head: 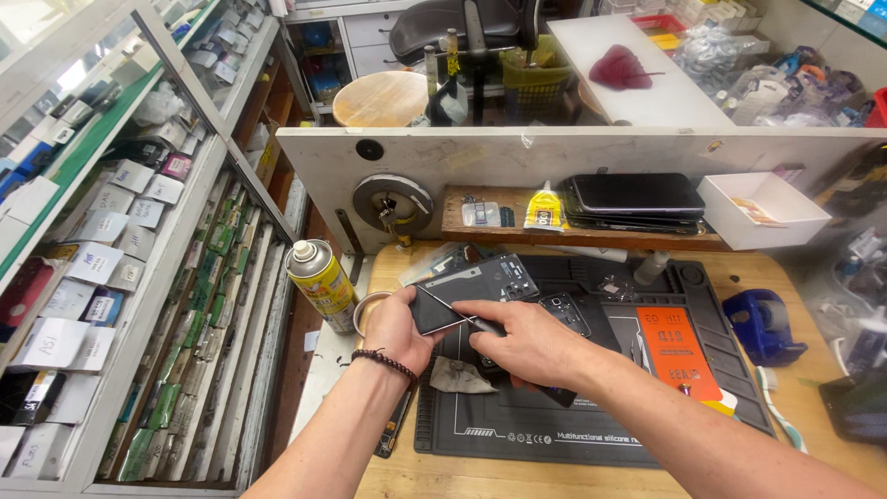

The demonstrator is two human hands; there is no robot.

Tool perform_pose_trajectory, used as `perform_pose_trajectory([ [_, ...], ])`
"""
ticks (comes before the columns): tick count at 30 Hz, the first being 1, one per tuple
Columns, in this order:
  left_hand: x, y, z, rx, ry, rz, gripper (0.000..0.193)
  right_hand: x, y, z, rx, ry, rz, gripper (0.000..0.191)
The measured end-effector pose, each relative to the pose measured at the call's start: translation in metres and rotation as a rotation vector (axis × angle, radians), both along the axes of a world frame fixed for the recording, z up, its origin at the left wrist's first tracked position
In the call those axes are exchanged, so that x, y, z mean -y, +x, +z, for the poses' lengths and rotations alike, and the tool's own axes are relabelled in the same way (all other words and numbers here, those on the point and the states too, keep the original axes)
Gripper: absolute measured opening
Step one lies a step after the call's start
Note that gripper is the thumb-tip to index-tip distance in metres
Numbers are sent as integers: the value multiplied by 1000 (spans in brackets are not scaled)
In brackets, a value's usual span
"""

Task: The person holds a phone back cover in one hand and uses an electric screwdriver to remove screws from it, working over a repair mat on the workbench. They then set the cover down, pick up the phone body, and continue unscrewing and manipulating its components by hand.

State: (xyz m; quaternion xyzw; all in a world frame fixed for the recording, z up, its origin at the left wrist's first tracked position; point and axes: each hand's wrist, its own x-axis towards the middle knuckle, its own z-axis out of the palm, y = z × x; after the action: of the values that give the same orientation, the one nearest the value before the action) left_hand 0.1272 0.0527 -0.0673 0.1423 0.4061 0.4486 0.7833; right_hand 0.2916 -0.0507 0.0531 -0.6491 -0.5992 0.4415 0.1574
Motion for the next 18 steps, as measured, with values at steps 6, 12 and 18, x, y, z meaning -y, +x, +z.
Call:
perform_pose_trajectory([
  [6,1,2,-5,-17,-6,8,34,-2,-1,-4,-24,-68,-16,62],
  [12,7,3,-3,-45,1,5,32,-1,0,-9,-93,-86,-26,61],
  [18,6,10,-7,24,-28,73,32,-3,-2,-14,-65,-61,-15,62],
])
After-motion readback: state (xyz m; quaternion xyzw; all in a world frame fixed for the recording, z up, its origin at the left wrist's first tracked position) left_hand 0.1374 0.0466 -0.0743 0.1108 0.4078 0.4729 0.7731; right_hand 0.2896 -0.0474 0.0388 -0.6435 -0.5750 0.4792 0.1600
